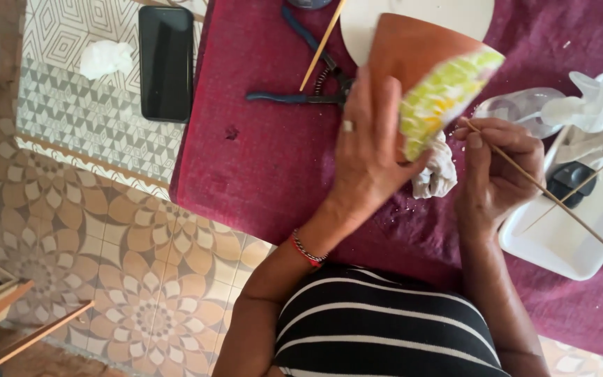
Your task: Refining the grout and surface of a mosaic-decorated terracotta pot using a stick and cloth
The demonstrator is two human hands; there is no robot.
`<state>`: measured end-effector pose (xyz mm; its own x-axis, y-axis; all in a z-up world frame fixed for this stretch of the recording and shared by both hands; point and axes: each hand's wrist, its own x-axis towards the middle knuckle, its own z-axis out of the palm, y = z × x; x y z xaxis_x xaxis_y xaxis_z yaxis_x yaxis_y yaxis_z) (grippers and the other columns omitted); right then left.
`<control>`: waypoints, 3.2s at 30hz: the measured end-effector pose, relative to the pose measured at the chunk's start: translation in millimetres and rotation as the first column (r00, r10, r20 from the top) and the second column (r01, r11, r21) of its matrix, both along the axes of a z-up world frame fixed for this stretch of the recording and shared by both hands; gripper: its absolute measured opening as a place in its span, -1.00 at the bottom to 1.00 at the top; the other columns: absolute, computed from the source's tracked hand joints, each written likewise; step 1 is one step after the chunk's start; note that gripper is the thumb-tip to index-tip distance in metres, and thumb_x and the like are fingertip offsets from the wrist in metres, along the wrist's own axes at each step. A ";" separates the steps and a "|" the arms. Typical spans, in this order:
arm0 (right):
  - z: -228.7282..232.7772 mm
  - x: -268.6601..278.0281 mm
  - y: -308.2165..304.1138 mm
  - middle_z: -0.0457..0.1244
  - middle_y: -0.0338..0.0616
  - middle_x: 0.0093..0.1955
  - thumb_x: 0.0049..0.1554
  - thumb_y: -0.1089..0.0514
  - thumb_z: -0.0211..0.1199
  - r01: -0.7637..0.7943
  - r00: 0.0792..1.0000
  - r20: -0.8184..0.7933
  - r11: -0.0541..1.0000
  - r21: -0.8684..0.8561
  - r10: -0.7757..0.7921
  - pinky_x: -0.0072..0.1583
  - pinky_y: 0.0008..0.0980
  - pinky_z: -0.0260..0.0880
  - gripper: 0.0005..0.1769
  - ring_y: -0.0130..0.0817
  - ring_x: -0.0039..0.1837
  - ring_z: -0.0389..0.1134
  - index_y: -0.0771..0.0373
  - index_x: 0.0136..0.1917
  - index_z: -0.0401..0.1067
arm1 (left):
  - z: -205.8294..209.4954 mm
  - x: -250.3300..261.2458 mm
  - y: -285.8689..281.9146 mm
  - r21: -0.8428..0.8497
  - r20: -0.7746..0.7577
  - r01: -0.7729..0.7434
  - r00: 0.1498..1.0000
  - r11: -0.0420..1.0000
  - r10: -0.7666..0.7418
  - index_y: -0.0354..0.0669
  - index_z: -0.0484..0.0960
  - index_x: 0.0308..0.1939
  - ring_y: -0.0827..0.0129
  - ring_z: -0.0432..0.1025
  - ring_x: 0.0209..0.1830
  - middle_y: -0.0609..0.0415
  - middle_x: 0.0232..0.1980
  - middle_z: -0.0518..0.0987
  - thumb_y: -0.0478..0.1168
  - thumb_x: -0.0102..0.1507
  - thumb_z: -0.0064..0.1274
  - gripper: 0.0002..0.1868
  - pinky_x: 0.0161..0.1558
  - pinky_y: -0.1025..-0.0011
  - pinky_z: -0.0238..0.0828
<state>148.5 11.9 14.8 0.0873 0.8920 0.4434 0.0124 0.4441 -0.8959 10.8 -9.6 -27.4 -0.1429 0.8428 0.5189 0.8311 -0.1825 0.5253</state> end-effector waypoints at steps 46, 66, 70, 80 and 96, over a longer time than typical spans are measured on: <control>33.3 39.4 8.1 0.36 0.32 0.15 0.18 0.69 0.25 0.044 0.895 0.409 0.947 0.320 -0.179 0.12 -0.02 0.58 -0.75 0.20 0.20 0.49 0.49 0.04 0.42 | 70.6 -51.3 -0.7 0.313 0.737 0.010 0.628 0.950 -0.250 0.44 -0.14 0.74 -0.01 -0.11 0.89 0.09 0.84 -0.16 -0.20 0.35 0.37 0.12 0.81 -0.25 0.32; 15.9 16.4 4.9 0.17 0.33 0.51 0.34 0.21 0.02 -0.086 0.938 0.305 0.963 -0.256 0.165 0.42 -0.13 0.41 -0.61 0.10 0.57 0.20 0.38 0.39 0.32 | 20.2 40.9 2.8 -0.073 0.537 -0.110 0.833 0.991 0.132 -0.30 -0.30 0.62 -0.15 -0.03 0.72 -0.42 0.66 -0.01 0.02 0.16 0.36 0.29 0.69 0.04 -0.05; 22.1 15.4 2.7 0.16 0.35 0.51 0.39 0.11 0.08 -0.076 0.909 0.384 0.970 -0.231 0.162 0.33 -0.12 0.48 -0.61 0.13 0.55 0.22 0.38 0.38 0.31 | 20.3 36.5 1.5 0.024 0.483 -0.049 0.875 0.999 0.031 -0.21 -0.44 0.64 -0.13 -0.08 0.77 -0.29 0.71 -0.11 -0.02 0.25 0.34 0.30 0.77 -0.05 -0.12; 12.2 16.6 5.1 0.24 0.34 0.44 0.31 0.41 0.14 -0.091 0.782 0.619 0.996 -0.015 0.081 0.42 0.09 0.41 -0.64 0.20 0.47 0.32 0.44 0.37 0.36 | 21.3 14.6 -6.2 0.046 0.176 0.007 0.984 0.999 -0.015 -0.17 -0.22 0.67 -0.23 -0.15 0.78 -0.30 0.71 -0.14 0.03 0.39 0.26 0.07 0.78 -0.26 0.01; 22.3 11.5 -8.8 0.23 0.44 0.47 0.53 0.34 -0.14 -0.115 0.749 0.658 0.993 0.016 0.076 0.45 0.05 0.33 -0.66 0.28 0.49 0.29 0.56 0.41 0.35 | 31.9 17.7 -8.5 0.118 -0.348 0.184 0.928 0.976 -0.133 -0.27 0.71 0.24 0.07 0.16 0.56 -0.06 0.48 0.34 -0.34 0.52 0.07 -0.77 0.50 -0.51 -0.07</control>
